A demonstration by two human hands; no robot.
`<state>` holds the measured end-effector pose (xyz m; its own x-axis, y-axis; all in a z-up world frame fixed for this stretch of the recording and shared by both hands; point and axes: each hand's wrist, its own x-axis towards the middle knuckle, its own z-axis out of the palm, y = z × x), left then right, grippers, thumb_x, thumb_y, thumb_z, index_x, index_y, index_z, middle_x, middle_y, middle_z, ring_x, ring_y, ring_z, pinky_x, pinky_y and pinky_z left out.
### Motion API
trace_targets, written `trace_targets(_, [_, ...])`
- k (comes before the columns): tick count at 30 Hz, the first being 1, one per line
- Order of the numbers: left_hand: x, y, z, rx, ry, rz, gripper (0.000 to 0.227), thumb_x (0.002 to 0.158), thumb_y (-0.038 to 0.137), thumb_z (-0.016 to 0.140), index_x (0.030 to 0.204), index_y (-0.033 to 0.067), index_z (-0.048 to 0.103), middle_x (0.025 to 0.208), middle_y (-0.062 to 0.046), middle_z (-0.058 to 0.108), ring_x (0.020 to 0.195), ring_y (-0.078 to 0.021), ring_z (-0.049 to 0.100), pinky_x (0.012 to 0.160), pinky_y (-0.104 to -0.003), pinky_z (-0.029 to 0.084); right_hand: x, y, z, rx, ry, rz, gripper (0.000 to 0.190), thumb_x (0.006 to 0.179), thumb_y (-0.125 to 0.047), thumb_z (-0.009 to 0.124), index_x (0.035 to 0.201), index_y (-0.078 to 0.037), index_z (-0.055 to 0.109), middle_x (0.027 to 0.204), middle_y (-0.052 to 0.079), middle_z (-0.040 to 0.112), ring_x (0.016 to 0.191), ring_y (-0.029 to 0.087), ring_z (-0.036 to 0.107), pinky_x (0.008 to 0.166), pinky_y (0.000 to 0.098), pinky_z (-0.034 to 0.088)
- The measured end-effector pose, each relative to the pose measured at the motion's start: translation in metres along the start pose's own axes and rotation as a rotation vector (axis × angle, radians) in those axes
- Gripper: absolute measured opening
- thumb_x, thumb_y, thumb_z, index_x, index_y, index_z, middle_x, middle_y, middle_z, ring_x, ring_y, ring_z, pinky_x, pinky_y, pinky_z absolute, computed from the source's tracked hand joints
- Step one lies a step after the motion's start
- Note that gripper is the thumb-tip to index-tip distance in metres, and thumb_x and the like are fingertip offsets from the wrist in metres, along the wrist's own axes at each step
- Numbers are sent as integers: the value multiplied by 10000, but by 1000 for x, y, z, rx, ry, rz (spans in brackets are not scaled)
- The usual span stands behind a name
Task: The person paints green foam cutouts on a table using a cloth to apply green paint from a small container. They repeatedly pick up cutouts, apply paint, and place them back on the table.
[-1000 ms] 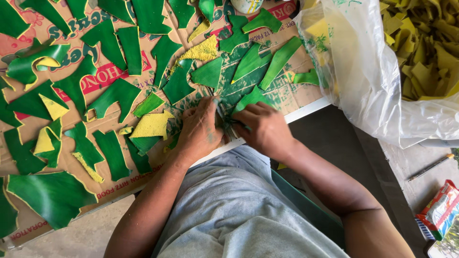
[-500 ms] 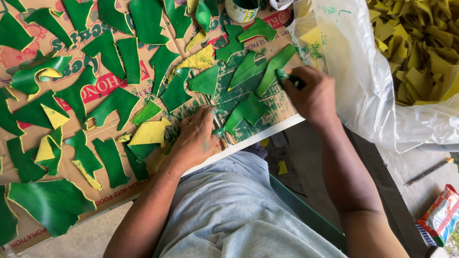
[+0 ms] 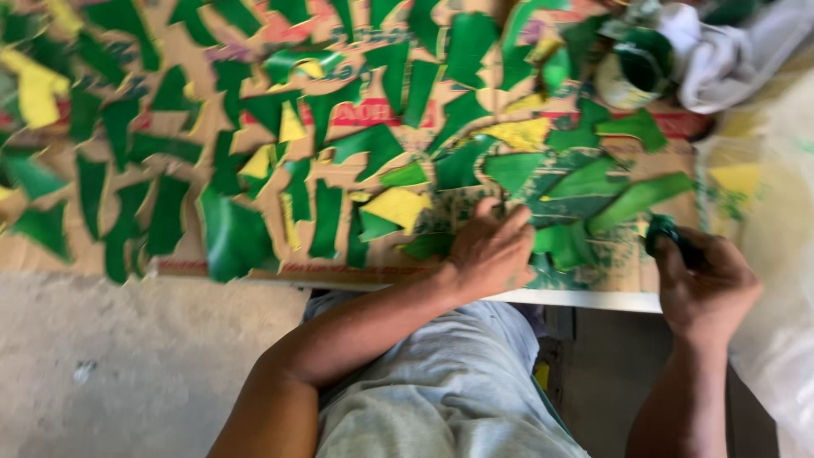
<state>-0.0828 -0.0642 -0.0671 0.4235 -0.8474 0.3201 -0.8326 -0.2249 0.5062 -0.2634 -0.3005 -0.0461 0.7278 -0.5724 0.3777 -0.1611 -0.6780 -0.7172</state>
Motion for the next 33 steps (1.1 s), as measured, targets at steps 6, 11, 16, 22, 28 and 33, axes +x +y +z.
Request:
trace_targets(6, [-7, -1, -20, -50, 235, 63, 386, 648, 319, 812, 846, 20, 673, 1109, -123, 613, 1009, -286, 625, 1067, -511, 385, 3, 13, 7, 255, 9, 0, 97, 1061, 72, 730, 1140, 97, 679, 1046, 101, 716, 924, 84, 676, 853, 220, 545])
trace_targets(11, [-10, -11, -68, -71, 311, 36, 458, 630, 323, 848, 954, 33, 702, 1122, -95, 617, 1070, -273, 618, 1069, -532, 339, 13, 3, 5, 128, 19, -26, 109, 1050, 98, 734, 1139, 101, 670, 1046, 111, 710, 968, 98, 681, 913, 235, 564])
trace_targets(16, [-18, -31, -114, 72, 411, 23, 495, 667, 251, 878, 1089, 48, 718, 1233, -83, 633, 1177, -248, 591, 1108, -521, 297, 4, -5, 0, 249, 30, 83, 125, 993, 26, 748, 1098, 57, 687, 1033, 84, 725, 938, 103, 683, 843, 250, 559])
trace_targets(22, [-33, -44, -151, 249, 516, -55, 324, 806, 200, 853, 1068, 59, 725, 1239, -68, 676, 1153, -261, 630, 1173, -511, 311, 8, -5, 7, 514, 4, 210, 108, 989, 5, 750, 1073, 49, 698, 982, 57, 730, 898, 95, 686, 835, 245, 573])
trace_targets(28, [-66, -60, -170, 292, 593, -148, 324, 840, 187, 859, 1077, 37, 697, 1242, -97, 658, 1142, -325, 624, 1137, -481, 359, 4, 0, 13, 511, -24, 250, 120, 987, 16, 748, 1090, 50, 696, 976, 48, 718, 889, 81, 662, 788, 226, 543])
trace_targets(33, [-102, -73, -178, 356, 673, -234, 318, 784, 141, 849, 1031, 36, 679, 1214, -108, 634, 1122, -341, 627, 1151, -545, 363, 6, -1, 13, 478, -38, 234, 94, 1019, 31, 736, 1087, 77, 691, 944, 62, 718, 862, 73, 666, 801, 216, 536])
